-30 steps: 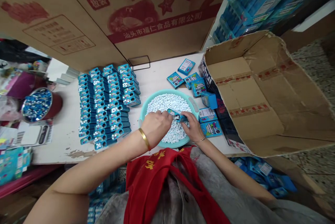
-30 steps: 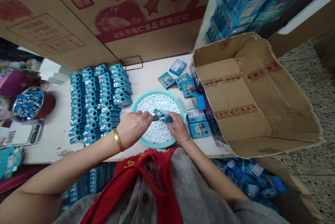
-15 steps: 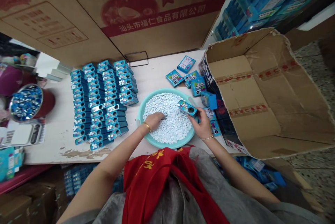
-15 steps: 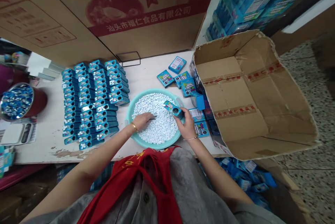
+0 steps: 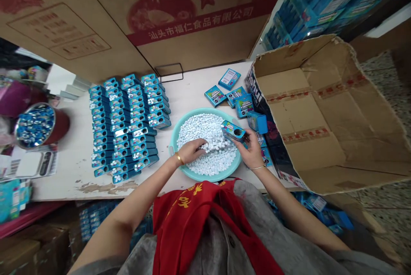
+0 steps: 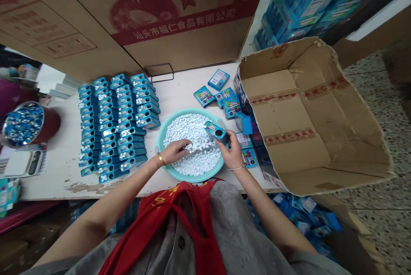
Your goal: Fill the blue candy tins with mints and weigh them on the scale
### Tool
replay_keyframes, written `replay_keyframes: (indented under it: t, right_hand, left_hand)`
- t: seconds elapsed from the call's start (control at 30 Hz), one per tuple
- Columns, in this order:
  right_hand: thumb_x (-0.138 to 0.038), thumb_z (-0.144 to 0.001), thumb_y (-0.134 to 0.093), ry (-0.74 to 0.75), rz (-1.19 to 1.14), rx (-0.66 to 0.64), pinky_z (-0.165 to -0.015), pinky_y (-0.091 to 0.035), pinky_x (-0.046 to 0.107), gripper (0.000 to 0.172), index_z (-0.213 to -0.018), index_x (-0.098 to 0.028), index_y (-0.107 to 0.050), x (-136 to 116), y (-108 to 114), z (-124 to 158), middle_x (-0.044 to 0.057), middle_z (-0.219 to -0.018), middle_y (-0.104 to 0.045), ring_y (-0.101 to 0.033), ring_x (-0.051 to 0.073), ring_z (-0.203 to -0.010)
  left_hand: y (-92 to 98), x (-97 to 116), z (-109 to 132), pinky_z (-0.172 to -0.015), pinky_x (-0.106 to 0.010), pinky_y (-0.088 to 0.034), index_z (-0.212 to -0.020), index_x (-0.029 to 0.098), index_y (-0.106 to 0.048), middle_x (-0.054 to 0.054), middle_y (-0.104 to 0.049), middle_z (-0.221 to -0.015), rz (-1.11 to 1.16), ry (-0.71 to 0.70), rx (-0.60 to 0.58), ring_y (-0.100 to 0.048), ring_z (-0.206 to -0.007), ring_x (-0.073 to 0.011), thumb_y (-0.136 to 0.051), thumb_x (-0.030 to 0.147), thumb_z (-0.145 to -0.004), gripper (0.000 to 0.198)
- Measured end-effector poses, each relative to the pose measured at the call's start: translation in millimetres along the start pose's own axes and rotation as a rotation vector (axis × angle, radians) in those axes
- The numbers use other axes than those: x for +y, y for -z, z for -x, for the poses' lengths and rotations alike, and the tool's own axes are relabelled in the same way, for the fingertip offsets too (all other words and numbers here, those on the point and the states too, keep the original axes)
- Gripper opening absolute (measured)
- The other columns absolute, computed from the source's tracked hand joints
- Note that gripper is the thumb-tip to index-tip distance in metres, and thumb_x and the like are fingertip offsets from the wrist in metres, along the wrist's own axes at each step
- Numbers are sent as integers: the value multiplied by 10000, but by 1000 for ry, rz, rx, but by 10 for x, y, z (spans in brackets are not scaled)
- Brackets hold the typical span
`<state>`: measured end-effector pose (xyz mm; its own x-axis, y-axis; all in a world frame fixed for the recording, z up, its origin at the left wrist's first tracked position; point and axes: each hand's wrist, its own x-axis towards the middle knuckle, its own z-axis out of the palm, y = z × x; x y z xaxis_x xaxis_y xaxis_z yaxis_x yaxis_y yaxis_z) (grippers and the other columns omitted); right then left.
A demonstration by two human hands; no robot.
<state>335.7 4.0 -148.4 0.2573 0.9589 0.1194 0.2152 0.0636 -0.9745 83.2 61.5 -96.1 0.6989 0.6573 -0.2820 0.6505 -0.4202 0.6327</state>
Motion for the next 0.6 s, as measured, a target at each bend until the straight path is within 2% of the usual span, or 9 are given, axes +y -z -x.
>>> replay_keyframes:
  t: [0.13, 0.27, 0.43, 0.53, 0.6]
  right_hand:
    - [-297, -820, -611, 107, 194, -46, -895, -503, 461, 353, -1152, -223, -517, -38, 3, 54, 98, -1083, -618, -601, 266, -1015]
    - [-204, -834, -529, 258, 272, -122, -946, -484, 488, 350, -1184, -218, -521, -84, -68, 105, 120, -1143, -608, -576, 279, -1090]
    - [-160, -839, -497, 344, 286, -175, -980, -472, 493, 402, -1238, -213, -496, -118, -180, 171, 129, -1176, -600, -550, 276, -1137]
    - [-171, -849, -491, 351, 267, -179, -978, -473, 493, 403, -1249, -223, -494, -123, -227, 197, 123, -1177, -601, -549, 273, -1134]
    - [-180, -855, -493, 349, 254, -180, -974, -476, 496, 401, -1251, -241, -493, -119, -245, 206, 111, -1172, -605, -555, 270, -1127]
  left_hand:
    - [441, 231, 229, -783, -286, -467, -1106, 166, -538, -78, -641, -1027, -38, -71, 43, -603, -851, -167, -489, 332, -914, 259]
    - [740, 568, 240, -803, -297, -465, -1085, 171, -536, -79, -641, -1017, -235, -54, -11, -606, -902, -184, -473, 265, -913, 206]
    - [856, 1090, 121, -743, -321, -478, -1079, 148, -531, -108, -648, -1002, -579, 108, -157, -629, -895, -226, -458, 177, -895, 201]
    - [838, 1395, 91, -711, -333, -472, -1046, 148, -541, -110, -639, -914, -654, 198, -148, -633, -851, -237, -401, 109, -904, 203]
    - [829, 1526, 97, -707, -344, -467, -982, 152, -563, -113, -622, -879, -639, 218, -141, -625, -860, -249, -376, 101, -916, 205]
